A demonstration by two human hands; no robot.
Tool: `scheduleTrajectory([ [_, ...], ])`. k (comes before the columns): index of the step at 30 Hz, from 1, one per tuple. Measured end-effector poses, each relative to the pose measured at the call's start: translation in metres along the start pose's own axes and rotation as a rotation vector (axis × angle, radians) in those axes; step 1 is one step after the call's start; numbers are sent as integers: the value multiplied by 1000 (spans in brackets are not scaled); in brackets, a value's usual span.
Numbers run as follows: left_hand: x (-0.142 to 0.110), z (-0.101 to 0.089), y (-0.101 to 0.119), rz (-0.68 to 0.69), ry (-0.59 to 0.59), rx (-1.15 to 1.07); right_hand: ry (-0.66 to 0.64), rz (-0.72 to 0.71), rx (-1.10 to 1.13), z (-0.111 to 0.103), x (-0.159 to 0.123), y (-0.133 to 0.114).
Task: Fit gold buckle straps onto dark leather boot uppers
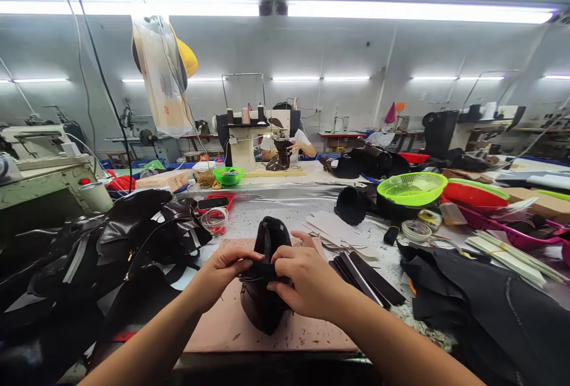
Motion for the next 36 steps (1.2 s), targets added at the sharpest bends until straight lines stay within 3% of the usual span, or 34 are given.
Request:
scheduleTrajectory([
  [8, -10, -2, -2, 23, -258, 51, -108, 110, -111, -3, -2, 3],
  [15, -7, 11, -8, 66, -50, 53, -111, 123, -123, -2, 2, 2],
  [29, -6, 15, -4, -15, 89, 2, -107, 119, -138, -2, 3, 3],
  [36, -13, 15, -20, -21, 154, -282, -48, 55, -89, -1, -1, 6],
])
Point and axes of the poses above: each hand's wrist, its own x-axis towards the middle knuckle, its own z-axis out of the palm, y = z × x, the point moved 4 cm from there along x, towards the middle knuckle, and after that the axes turned 6 degrees about -x, right-handed, at the moved point
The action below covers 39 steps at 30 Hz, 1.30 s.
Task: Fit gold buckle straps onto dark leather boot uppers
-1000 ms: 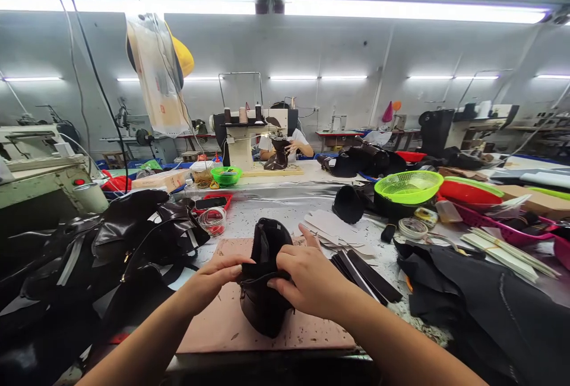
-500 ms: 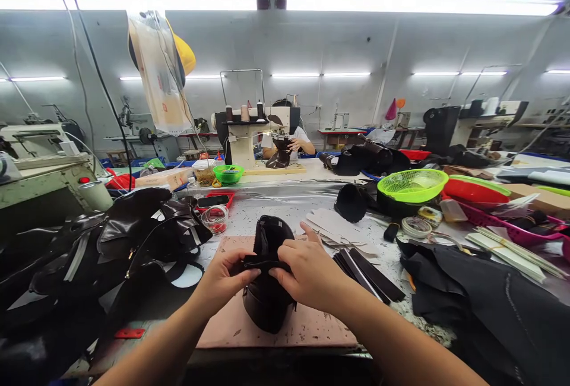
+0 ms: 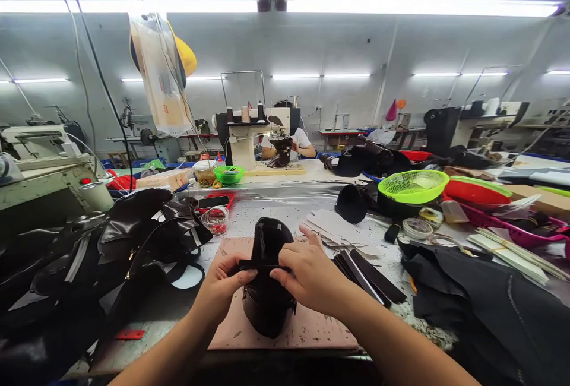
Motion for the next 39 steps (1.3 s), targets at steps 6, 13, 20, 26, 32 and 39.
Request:
scheduleTrajectory([
  [6, -1, -12, 8, -81, -163, -12, 114, -53, 14, -2, -1, 1],
  [13, -4, 10, 73, 307, -553, 974, 106, -95, 13, -8, 7, -11],
  [20, 2, 1, 67, 131, -701, 921, -14, -113, 101, -13, 7, -8],
  [26, 5, 12, 78, -4, -914, 1079, 125, -109, 56, -9, 7, -20],
  [32, 11, 33, 84, 161, -845, 1135, 12, -60, 141, -16, 5, -22],
  [39, 9, 28, 77, 54, -910, 1078, -332, -92, 248, -29, 7, -6],
])
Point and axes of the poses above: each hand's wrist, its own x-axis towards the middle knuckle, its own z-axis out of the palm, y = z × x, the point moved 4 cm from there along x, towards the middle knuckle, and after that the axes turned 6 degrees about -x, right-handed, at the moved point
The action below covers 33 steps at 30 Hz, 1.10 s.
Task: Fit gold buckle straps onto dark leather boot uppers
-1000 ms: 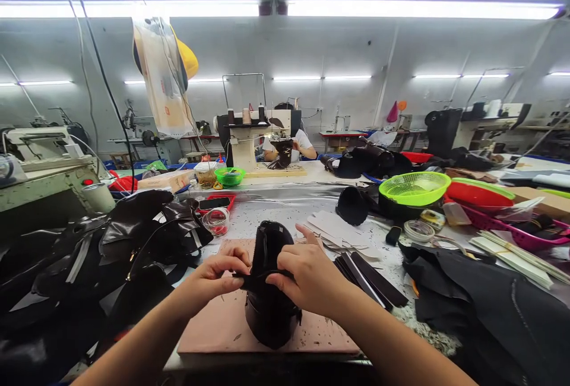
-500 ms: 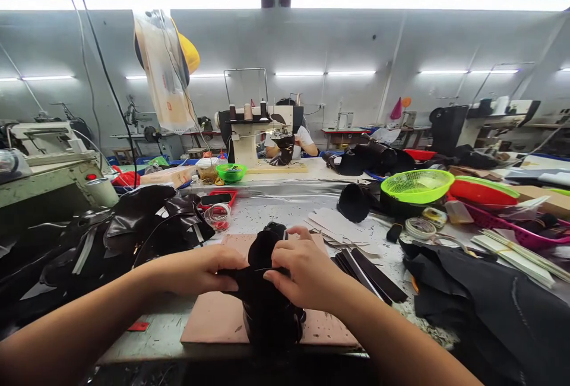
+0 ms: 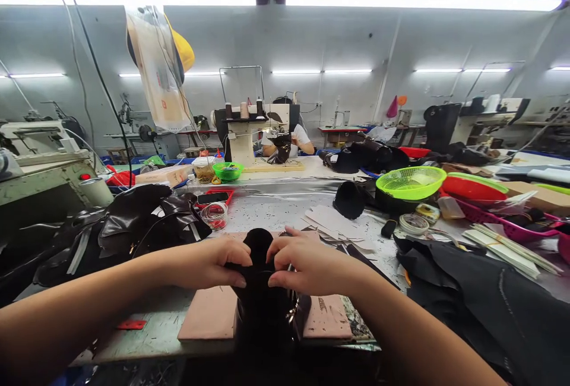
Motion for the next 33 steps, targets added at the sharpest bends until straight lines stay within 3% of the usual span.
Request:
scheduleTrajectory([
  [6, 4, -7, 6, -23, -183, 18, 186, 43, -133, 8, 6, -12],
  [10, 12, -13, 18, 9, -41, 250, 310, 77, -211, 10, 4, -19],
  [15, 3, -7, 11, 57, 20, 72, 59, 90, -39, 3, -6, 4],
  [18, -6, -5, -1, 5, 15, -13, 11, 109, 32, -1, -11, 15],
  [20, -11, -4, -4, -8, -47, -100, 48, 89, 66, -2, -10, 14],
  [23, -13, -3, 0, 1, -230, -209, 121, 86, 14, 0, -7, 5],
  [26, -9, -4, 6, -65, -310, -88, 190, 82, -74, 4, -3, -5],
  [30, 4, -6, 6, -152, -95, 190, 298, 35, -136, 4, -3, -13],
  [33, 6, -2, -1, -167, 52, 136, 230, 45, -160, 4, -8, -13],
])
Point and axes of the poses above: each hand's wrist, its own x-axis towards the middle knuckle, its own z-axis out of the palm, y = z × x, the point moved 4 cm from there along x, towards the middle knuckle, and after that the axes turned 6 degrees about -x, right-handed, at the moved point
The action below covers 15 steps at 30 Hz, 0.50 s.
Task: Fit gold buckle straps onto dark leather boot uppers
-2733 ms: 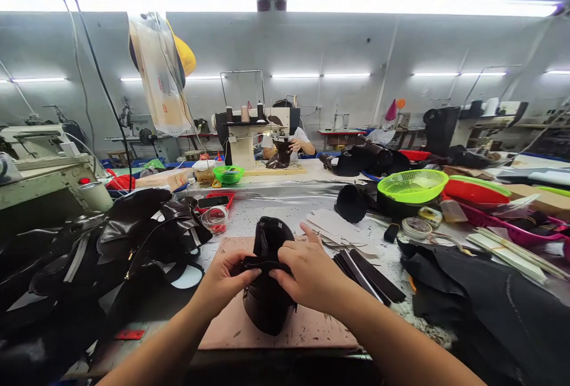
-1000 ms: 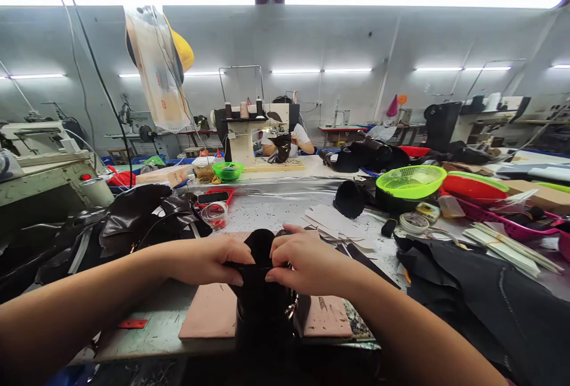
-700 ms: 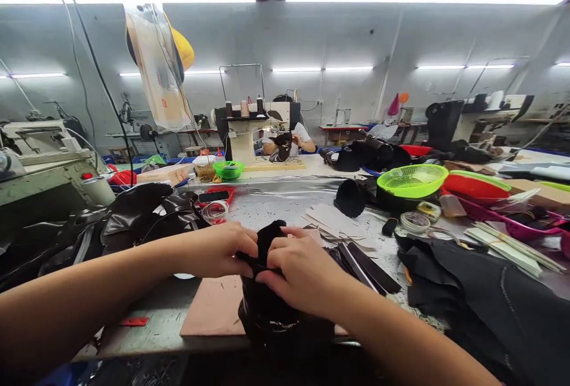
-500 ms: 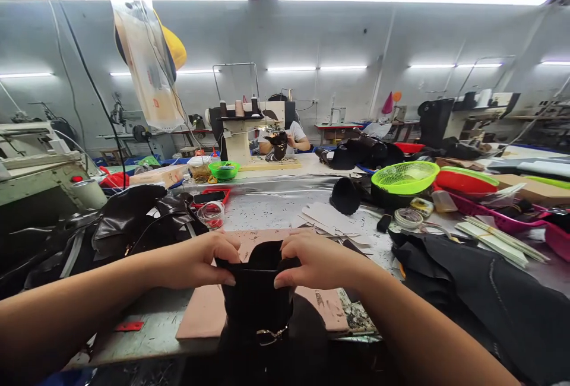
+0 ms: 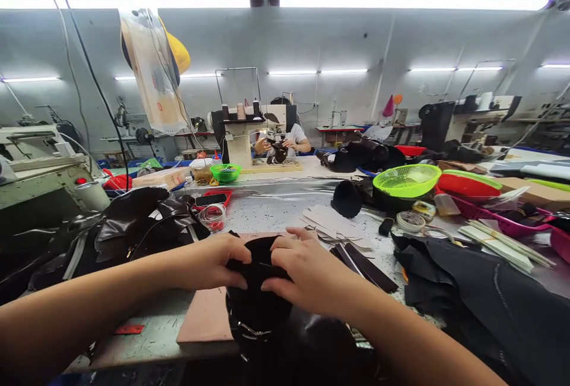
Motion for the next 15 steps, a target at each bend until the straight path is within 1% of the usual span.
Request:
scheduleTrajectory([
  [2, -2, 4, -6, -28, 4, -80, -51, 10, -5, 0, -4, 2],
  [3, -3, 6, -9, -41, -7, -121, -51, 17, -5, 0, -6, 2],
  [4, -4, 7, -10, -51, -27, -161, -29, 24, -2, 0, -8, 3],
  [6, -7, 8, -11, -52, -90, -242, 57, 33, 17, 2, -10, 4],
  [8, -8, 9, -9, -31, -169, -333, 154, 27, 47, 5, -11, 5],
  [10, -6, 8, -6, 13, -247, -380, 223, 14, 67, 10, -11, 6],
  [12, -2, 6, -3, 68, -294, -329, 252, 13, 60, 15, -10, 5],
  [13, 1, 4, -1, 102, -295, -274, 264, 18, 46, 16, -10, 4],
  [15, 7, -2, 4, 173, -252, -174, 280, 21, 9, 14, -8, 2],
])
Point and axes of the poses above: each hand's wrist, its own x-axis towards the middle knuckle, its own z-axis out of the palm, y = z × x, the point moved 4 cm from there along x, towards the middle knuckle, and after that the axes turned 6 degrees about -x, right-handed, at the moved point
